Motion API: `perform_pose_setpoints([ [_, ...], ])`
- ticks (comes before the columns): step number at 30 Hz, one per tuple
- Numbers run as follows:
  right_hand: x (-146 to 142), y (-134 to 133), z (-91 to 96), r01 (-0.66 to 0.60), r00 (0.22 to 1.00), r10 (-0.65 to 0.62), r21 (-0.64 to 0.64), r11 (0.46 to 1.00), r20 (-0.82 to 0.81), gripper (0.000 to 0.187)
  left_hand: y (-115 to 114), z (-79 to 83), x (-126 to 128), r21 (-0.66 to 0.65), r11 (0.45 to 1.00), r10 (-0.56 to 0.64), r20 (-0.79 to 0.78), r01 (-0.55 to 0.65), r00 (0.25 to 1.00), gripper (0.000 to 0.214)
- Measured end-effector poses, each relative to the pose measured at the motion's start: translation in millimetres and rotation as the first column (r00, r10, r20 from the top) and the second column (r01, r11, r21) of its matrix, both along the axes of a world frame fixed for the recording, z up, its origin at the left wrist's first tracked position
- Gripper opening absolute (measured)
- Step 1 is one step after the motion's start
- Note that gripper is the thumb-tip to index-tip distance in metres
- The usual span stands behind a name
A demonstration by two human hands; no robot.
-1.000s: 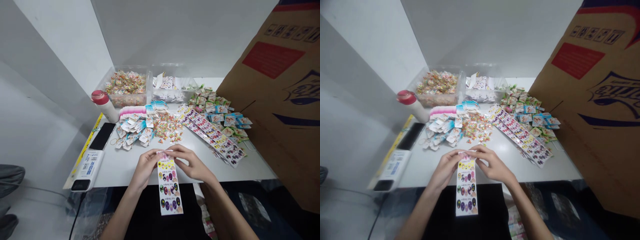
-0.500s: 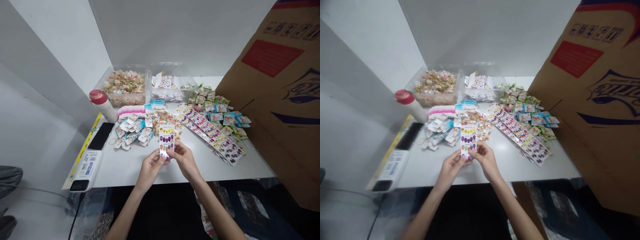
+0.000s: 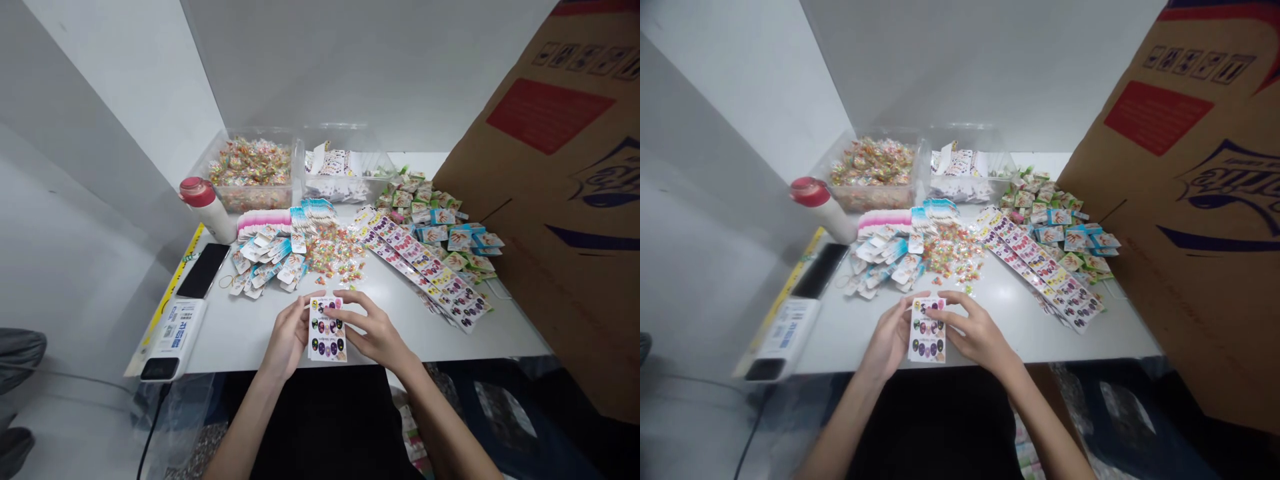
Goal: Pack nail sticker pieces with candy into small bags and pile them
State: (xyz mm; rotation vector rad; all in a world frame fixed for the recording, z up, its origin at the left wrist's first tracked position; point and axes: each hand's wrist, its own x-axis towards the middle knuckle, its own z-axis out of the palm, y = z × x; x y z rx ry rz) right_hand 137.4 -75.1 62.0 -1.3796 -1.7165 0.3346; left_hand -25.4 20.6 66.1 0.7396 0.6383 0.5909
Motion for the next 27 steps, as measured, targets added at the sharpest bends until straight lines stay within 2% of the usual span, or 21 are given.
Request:
perform_pose_setpoints([
  [8,-5.0,2.7,-5.6,0.003,0.995,-0.005,-0.021,1.000,-0.104,0.048,-2.8,-5.1,1.7,0.075,0.997,0.026,-0.043,-0.023,0.999,0.036],
  [16,-2.3,0.5,-8.2,-0.030,0.989,0.026,-0.030,0.999,-0.145,0.045,-0.2,-8.4,-3.8,-0.024,0.999,-0.034,0.039,0.035,0.999,0.039],
  [19,-6.1,0.7,-6.3,-0.005,0.961,-0.014,-0.070,0.998,-0.275,0.033,-1.7,-9.6,-2.3,-0.004,0.999,-0.049,0.074,0.049,0.996,0.032],
  [21,-12.3,3.1,-5.0,0.069,0.900,-0.104,-0.096,0.993,-0.424,0.019,-3.7,-9.5,0.4,0.013,0.998,-0.058,0.097,0.057,0.994,0.026],
  [23,-19.5,7.3,-4.3,0.146,0.777,-0.190,-0.121,0.982,-0.600,0.013,-6.3,-8.6,3.0,0.033,0.998,-0.048,0.120,0.044,0.992,0.023],
  [26,-27.5,14.5,-3.8,0.157,0.544,-0.250,-0.195,0.968,-0.801,0.030,-10.1,-5.7,4.7,0.100,0.995,-0.039,0.130,0.026,0.991,0.028],
  [27,-28.9,16.5,-3.4,0.137,0.494,-0.265,-0.227,0.964,-0.828,0.034,-11.2,-4.3,4.6,0.139,0.990,-0.050,0.120,0.033,0.992,0.030],
])
